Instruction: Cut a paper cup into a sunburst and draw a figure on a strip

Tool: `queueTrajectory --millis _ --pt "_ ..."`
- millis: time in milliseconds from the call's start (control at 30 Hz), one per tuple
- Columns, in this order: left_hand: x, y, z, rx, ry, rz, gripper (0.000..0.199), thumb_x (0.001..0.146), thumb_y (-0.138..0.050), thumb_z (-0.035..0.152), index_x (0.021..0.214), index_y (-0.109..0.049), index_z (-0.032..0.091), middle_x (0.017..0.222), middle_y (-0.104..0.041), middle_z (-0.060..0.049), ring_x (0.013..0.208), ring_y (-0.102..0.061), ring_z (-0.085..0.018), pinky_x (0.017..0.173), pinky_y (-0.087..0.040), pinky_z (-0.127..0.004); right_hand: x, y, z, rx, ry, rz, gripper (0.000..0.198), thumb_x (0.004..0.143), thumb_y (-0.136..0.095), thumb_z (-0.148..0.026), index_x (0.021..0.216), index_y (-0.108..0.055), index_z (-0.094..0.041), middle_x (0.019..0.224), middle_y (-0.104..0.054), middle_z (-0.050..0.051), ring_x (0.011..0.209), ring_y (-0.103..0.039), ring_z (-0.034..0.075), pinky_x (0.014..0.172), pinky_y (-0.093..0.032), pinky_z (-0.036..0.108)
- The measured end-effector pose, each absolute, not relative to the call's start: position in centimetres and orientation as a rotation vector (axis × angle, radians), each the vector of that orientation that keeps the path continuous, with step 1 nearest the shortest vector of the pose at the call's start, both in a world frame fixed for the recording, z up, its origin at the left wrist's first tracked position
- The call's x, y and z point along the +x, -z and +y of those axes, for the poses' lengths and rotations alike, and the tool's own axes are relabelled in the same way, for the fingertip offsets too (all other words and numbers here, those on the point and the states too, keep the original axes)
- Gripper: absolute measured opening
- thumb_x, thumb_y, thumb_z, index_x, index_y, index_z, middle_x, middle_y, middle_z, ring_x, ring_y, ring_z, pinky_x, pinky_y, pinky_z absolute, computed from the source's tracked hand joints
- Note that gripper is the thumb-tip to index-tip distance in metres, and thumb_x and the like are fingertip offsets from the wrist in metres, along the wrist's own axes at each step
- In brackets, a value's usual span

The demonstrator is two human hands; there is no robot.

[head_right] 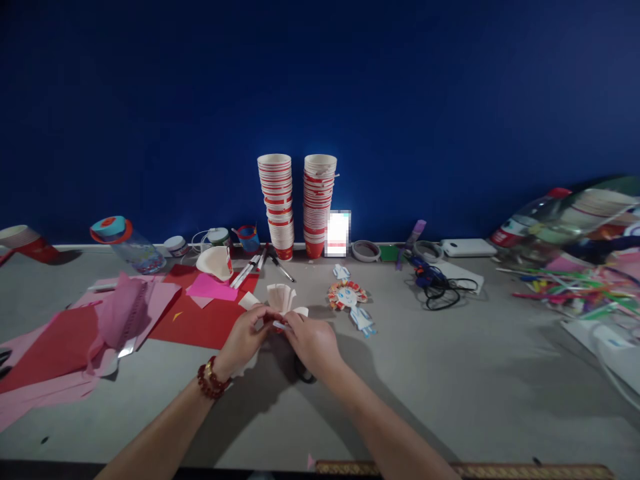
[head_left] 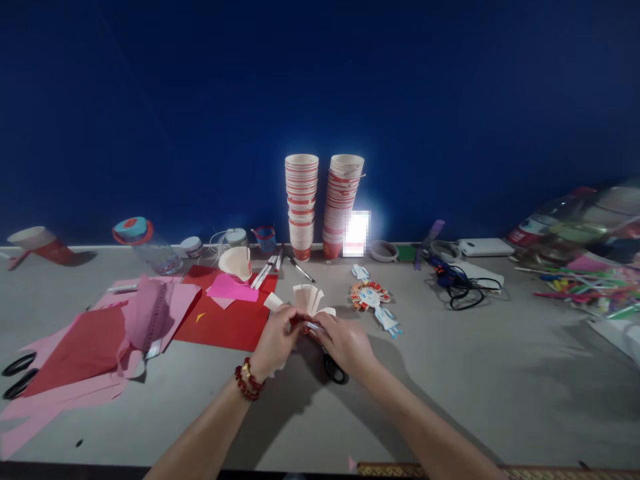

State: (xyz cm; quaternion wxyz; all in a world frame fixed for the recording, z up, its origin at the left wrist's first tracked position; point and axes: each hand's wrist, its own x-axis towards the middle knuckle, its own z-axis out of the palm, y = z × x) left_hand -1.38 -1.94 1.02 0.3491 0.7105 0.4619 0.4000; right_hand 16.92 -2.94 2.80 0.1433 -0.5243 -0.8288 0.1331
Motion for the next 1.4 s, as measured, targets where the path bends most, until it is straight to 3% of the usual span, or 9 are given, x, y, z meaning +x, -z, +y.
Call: queueTrajectory --millis 200,367,600,1100,1400 --pt "-1.4 -1.8 -2.0 2.03 -1.029 1.186 0.012 0.088 -0.057 0.016 0.092 -0.067 0.02 0.091 -0.066 -0.005 0.093 -0.058 -0.021 0.086 -0.048 -0.035 17.2 -2.4 -2.6 -1.461 -0.497 -2.334 0.014 0.096 -0.05 -0.022 0.101 -0.063 -0.022 0.093 -0.074 0.005 0.081 -0.068 0.019 0.065 -0.036 0.025" --pt "-1.2 -1.4 -2.0 2.166 -1.122 1.205 0.016 0.091 -0.053 0.013 0.098 -0.065 0.02 0.105 -0.067 -0.008 0.105 -0.054 -0.023 0.096 -0.044 -0.04 17.3 -1.9 -2.4 -1.403 -0.565 -2.271 0.021 0.1 -0.043 -0.026 0.108 -0.062 -0.022 0.098 -0.075 0.005 0.085 -0.069 0.019 0.069 -0.039 0.024" --pt "-0.8 -0.8 -2.4 2.242 -1.109 1.279 0.016 0.093 -0.05 0.015 0.099 -0.064 0.02 0.102 -0.067 -0.007 0.103 -0.054 -0.024 0.095 -0.043 -0.042 17.2 -1.8 -2.5 -1.476 -0.487 -2.332 0.02 0.096 -0.05 -0.022 0.111 -0.063 -0.022 0.096 -0.076 0.005 0.082 -0.07 0.02 0.065 -0.037 0.024" --pt "0.0 -1.4 -3.5 2.446 -1.115 1.474 0.024 0.09 -0.059 0.021 0.114 -0.065 0.022 0.114 -0.072 -0.006 0.116 -0.056 -0.028 0.109 -0.028 -0.054 17.9 -1.9 -2.2 -1.372 -0.662 -2.146 0.021 0.098 -0.044 -0.033 0.093 -0.06 -0.021 0.079 -0.069 0.002 0.071 -0.061 0.018 0.063 -0.036 0.024" --pt "0.8 -1.3 -3.9 2.576 -1.099 1.516 0.035 0.095 -0.048 0.015 0.127 -0.058 0.023 0.13 -0.065 -0.007 0.131 -0.051 -0.027 0.116 -0.018 -0.058 17.5 -2.1 -2.5 -1.347 -0.681 -2.051 0.027 0.097 -0.043 -0.035 0.078 -0.056 -0.02 0.07 -0.063 0.001 0.065 -0.056 0.017 0.061 -0.036 0.024"
